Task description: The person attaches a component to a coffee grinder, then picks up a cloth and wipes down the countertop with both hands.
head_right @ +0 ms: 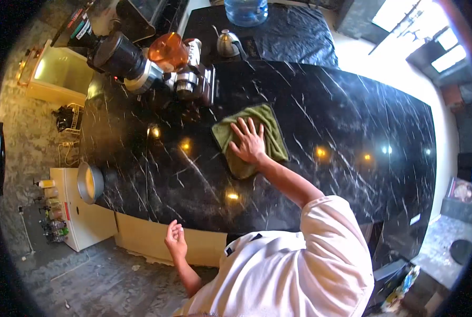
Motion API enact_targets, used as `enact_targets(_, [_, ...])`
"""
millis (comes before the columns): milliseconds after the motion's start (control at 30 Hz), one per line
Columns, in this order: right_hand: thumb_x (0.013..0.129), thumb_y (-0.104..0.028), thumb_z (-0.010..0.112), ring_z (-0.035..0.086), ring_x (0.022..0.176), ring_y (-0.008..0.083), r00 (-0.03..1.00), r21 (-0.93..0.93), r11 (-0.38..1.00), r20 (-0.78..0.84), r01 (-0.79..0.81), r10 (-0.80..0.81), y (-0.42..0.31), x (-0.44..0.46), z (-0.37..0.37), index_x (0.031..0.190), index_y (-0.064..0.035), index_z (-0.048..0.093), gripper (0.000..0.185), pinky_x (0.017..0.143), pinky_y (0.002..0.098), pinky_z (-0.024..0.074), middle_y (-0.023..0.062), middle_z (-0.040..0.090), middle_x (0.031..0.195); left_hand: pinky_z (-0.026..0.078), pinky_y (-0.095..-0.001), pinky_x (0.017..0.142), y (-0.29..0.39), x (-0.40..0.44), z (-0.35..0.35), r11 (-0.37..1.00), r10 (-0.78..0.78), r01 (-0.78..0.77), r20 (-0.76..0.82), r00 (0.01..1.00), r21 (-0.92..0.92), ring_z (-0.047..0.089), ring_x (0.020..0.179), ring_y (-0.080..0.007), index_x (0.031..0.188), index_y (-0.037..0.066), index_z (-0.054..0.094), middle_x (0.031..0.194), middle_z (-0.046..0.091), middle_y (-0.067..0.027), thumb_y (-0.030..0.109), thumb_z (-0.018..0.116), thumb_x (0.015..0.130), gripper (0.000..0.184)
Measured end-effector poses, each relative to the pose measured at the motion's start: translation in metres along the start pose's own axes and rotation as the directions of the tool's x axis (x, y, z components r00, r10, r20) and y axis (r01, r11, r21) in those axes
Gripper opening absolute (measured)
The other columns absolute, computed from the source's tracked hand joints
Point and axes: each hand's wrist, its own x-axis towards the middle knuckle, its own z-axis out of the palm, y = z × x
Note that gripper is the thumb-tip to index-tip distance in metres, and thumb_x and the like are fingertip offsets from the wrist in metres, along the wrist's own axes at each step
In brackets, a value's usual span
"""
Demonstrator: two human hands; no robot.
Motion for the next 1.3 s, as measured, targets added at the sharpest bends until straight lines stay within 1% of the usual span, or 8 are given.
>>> enact_targets(300, [0.095,-0.038,0.051,0.026,0.156,0.039,0.984,0.036,0.994,-0.146,-0.099,0.103,0.022,0.221,0.039,0.16,-0.0216,0.04,0.068,0.119,0.074,0.0164,0.0053,0.032,0.169,0.056,-0.0321,0.083,0.056,0.045,0.074,0.993,-0.058,0.045,0.113,0.992,0.112,0.069,0.088,-0.0233,0.131,-0.001,0.065,0.107,0.073,-0.016,0.004,0.064,0.094,0.037])
enact_targets(600, [0.094,-0.043,0.053,0.025,0.156,0.0382,0.96,0.117,0.975,-0.189,-0.189,0.208,0.054,0.252,0.032,0.16,-0.0212,0.041,0.07,0.125,0.0653,0.0145,0.0075,0.033,0.169,0.055,-0.0323,0.083,0.079,0.103,0.087,0.976,-0.025,-0.013,0.174,0.985,0.215,0.068,0.087,-0.0222,0.13,0.0,0.066,0.108,0.073,-0.0149,0.003,0.065,0.093,0.038])
enact_targets(900, [0.097,-0.057,0.049,0.031,0.154,0.0366,0.852,-0.084,0.881,-0.311,-0.465,0.42,0.269,0.194,-0.05,0.158,-0.0203,0.044,0.071,0.124,0.0575,0.0235,0.0116,0.036,0.167,0.055,-0.0323,0.083,0.106,0.081,0.105,0.953,-0.035,-0.014,0.154,0.987,0.302,0.067,0.085,-0.0202,0.129,0.002,0.067,0.106,0.073,-0.0131,0.002,0.064,0.092,0.038])
enact_targets(933, [0.103,-0.064,0.032,0.011,0.162,0.027,0.839,-0.135,0.829,-0.099,-0.543,0.534,0.3,0.183,-0.077,0.166,-0.0227,0.028,0.075,0.129,0.0564,0.0092,0.0066,0.016,0.175,0.055,-0.032,0.083,0.107,0.074,0.104,0.947,-0.019,-0.031,0.153,0.988,0.32,0.067,0.085,-0.0201,0.129,0.002,0.067,0.106,0.073,-0.0128,0.002,0.063,0.092,0.038])
enact_targets(967, [0.103,-0.064,0.032,0.012,0.162,0.0263,0.818,-0.2,0.793,-0.121,-0.575,0.563,0.337,0.168,-0.087,0.166,-0.0244,0.027,0.075,0.128,0.0563,0.0101,0.0063,0.016,0.175,0.055,-0.032,0.083,0.104,0.065,0.103,0.949,-0.027,-0.018,0.137,0.99,0.315,0.067,0.085,-0.0201,0.129,0.002,0.067,0.106,0.073,-0.0128,0.002,0.063,0.092,0.038])
enact_targets(1167, [0.098,-0.075,0.029,0.033,0.154,0.034,0.647,-0.281,0.584,-0.265,-0.761,0.715,0.557,0.047,-0.133,0.166,-0.0262,0.028,0.083,0.12,0.0587,0.0249,0.0052,0.024,0.173,0.055,-0.0312,0.079,0.039,-0.012,0.099,0.964,-0.049,0.044,0.011,0.999,0.262,0.068,0.082,-0.0204,0.124,0.001,0.069,0.102,0.074,-0.0116,0.002,0.063,0.092,0.033])
enact_targets(1267, [0.097,-0.076,0.029,0.032,0.152,0.0367,0.22,0.029,0.247,-0.361,-0.969,0.906,0.599,-0.021,-0.165,0.165,-0.0245,0.029,0.085,0.118,0.0657,0.0245,0.0111,0.028,0.17,0.055,-0.0309,0.076,-0.021,-0.049,0.079,0.946,-0.017,0.053,-0.116,0.993,0.319,0.067,0.08,-0.0202,0.121,0.001,0.07,0.098,0.074,-0.0107,0.002,0.062,0.092,0.03])
enact_targets(1300, [0.097,-0.076,0.028,0.028,0.154,0.0389,0.152,0.029,0.174,-0.368,-0.984,0.917,0.614,-0.039,-0.165,0.166,-0.024,0.027,0.086,0.119,0.067,0.0222,0.0123,0.024,0.172,0.055,-0.0307,0.075,-0.04,-0.064,0.073,0.954,-0.011,0.06,-0.168,0.986,0.294,0.066,0.078,-0.02,0.118,0.001,0.071,0.095,0.074,-0.0101,0.001,0.061,0.092,0.028])
